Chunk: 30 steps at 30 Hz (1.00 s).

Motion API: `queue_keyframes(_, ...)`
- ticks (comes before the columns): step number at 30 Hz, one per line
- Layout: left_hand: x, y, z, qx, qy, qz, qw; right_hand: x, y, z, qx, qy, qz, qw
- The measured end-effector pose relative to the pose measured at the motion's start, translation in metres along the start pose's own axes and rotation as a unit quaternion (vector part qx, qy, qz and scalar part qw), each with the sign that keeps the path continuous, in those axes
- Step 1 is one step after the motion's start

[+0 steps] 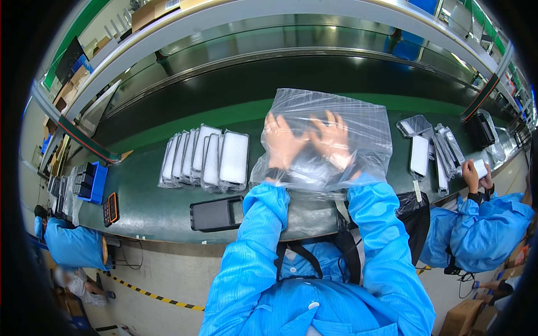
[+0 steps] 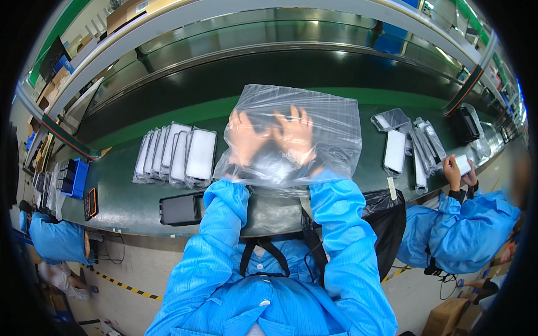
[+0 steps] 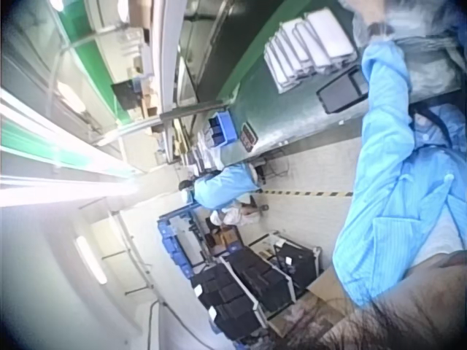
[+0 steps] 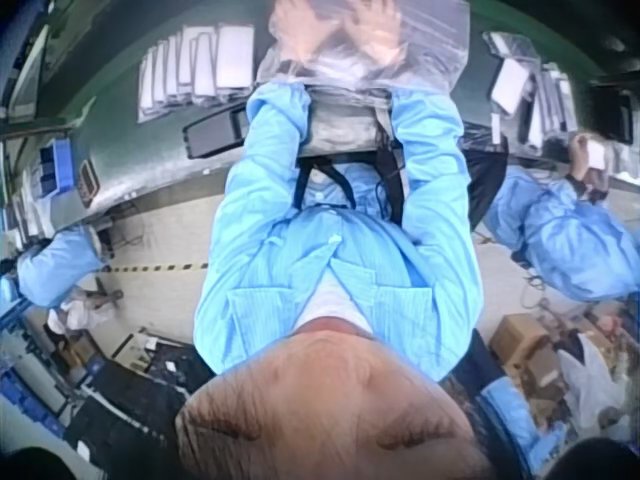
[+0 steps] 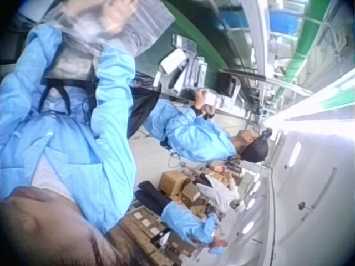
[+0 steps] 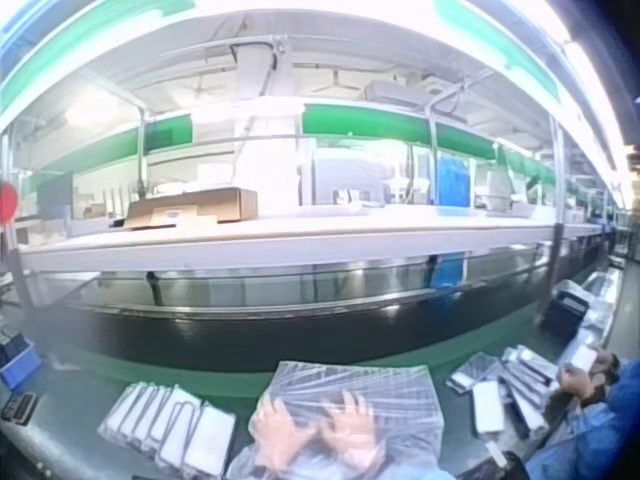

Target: Removing phone cases from protective film and checking them on an assembly line.

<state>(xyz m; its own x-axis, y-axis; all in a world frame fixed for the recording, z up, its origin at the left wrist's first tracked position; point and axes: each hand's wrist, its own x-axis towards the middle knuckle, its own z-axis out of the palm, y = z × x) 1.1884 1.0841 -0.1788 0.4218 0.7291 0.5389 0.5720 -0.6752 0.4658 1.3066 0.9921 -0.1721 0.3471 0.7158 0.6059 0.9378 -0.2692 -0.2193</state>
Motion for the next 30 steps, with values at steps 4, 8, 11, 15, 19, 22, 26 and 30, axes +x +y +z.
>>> queue_keyframes(4, -0.001, -0.004, 0.005, 0.017, 0.009, 0.016, 1.000, 0.002, 0.000, 0.000, -0.023, -0.012, -0.002, 1.000)
queue_keyframes(8, -0.003, 0.000, 0.011, 0.016, 0.053, 0.013, 0.998, 0.003, -0.001, -0.003, -0.031, -0.043, 0.004, 0.999)
queue_keyframes(11, -0.004, 0.002, 0.016, 0.030, 0.073, 0.007, 0.997, 0.004, -0.002, -0.004, -0.040, -0.044, 0.003, 0.998)
queue_keyframes(15, -0.004, 0.002, 0.016, 0.000, 0.089, 0.010, 0.996, 0.003, -0.004, -0.001, -0.045, -0.023, 0.002, 0.999)
queue_keyframes(19, -0.006, 0.006, 0.004, -0.017, 0.102, 0.026, 0.994, 0.004, -0.007, 0.000, -0.057, -0.011, 0.007, 0.998)
queue_keyframes(22, -0.008, 0.012, -0.003, 0.039, 0.021, -0.095, 0.995, 0.005, -0.009, 0.000, -0.075, -0.016, 0.011, 0.997)
queue_keyframes(26, -0.007, 0.012, 0.000, 0.034, 0.033, -0.100, 0.994, 0.006, -0.010, 0.001, -0.084, -0.060, 0.031, 0.994)
queue_keyframes(30, -0.005, 0.009, 0.007, -0.058, 0.130, -0.076, 0.987, 0.005, -0.009, 0.004, -0.063, -0.009, 0.022, 0.998)
